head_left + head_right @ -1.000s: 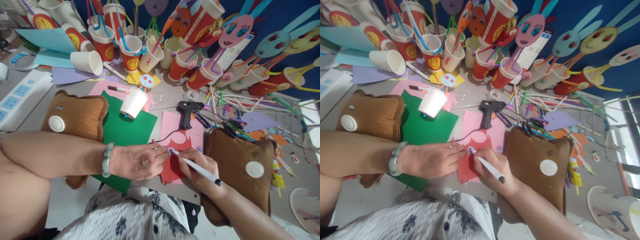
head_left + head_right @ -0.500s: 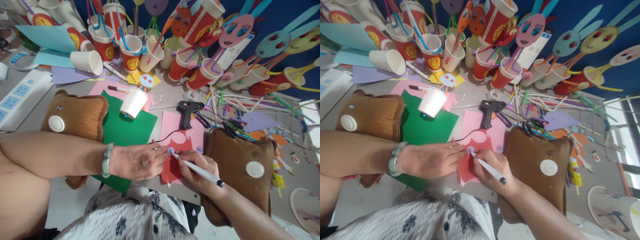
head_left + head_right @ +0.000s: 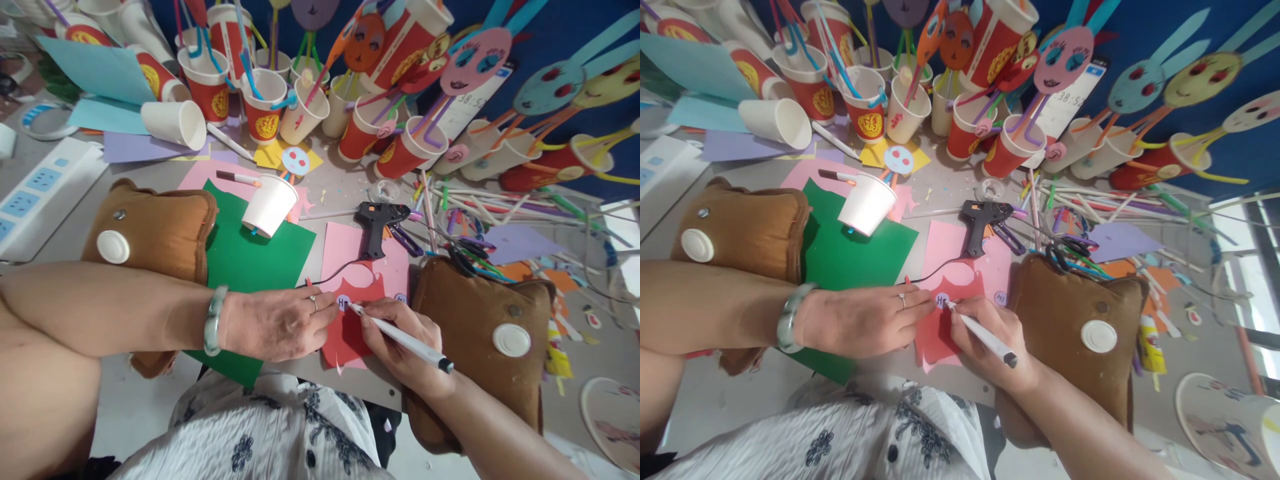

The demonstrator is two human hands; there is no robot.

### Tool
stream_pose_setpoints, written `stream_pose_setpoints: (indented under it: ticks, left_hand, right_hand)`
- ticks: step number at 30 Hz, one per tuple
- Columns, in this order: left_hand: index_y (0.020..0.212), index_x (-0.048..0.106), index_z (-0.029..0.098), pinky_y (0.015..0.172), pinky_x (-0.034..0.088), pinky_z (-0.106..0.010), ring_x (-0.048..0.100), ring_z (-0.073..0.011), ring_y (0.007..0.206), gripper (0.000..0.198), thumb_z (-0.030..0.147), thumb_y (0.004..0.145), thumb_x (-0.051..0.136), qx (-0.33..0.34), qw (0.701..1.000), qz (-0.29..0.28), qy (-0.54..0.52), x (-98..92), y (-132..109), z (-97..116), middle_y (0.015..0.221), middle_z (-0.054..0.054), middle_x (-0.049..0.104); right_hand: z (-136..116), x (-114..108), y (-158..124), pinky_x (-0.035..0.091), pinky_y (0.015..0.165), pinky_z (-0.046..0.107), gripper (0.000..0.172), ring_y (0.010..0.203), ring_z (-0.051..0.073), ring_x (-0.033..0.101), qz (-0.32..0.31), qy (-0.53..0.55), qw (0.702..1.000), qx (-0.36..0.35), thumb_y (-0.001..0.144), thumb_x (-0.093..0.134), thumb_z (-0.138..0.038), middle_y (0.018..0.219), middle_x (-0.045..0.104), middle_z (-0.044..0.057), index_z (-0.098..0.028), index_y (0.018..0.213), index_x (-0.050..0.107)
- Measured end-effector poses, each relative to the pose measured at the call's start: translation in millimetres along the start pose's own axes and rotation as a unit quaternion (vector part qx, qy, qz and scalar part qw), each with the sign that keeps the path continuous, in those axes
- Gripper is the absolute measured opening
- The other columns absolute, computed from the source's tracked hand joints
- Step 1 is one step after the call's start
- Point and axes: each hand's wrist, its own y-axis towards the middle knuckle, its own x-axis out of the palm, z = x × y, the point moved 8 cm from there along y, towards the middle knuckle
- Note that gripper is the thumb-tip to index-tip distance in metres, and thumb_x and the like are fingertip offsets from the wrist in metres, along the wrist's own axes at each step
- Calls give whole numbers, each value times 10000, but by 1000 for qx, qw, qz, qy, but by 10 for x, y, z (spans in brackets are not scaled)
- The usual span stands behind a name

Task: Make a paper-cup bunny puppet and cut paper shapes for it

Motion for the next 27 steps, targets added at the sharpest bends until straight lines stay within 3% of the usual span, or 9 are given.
stream_pose_setpoints:
  ticks: [18,27]
  left_hand:
    - [1002,679,93,1046,478,-408,602,-251,1147,220,132,932,474,2,1000,4,4,8,1,5,1165,-158,671]
    - [1003,689,113,1039,480,-407,597,-249,1146,235,134,933,466,3,1000,-11,13,17,3,8,1164,-143,672]
  right_hand:
    - [-12,-6,20,537,492,181,63,532,110,674,-11,14,1000,4,875,577,-160,677,697,-1,-209,844,555]
    - [18,-19,6,548,494,184,71,523,109,671,13,-6,1000,11,880,597,-161,671,699,-6,-216,860,557]
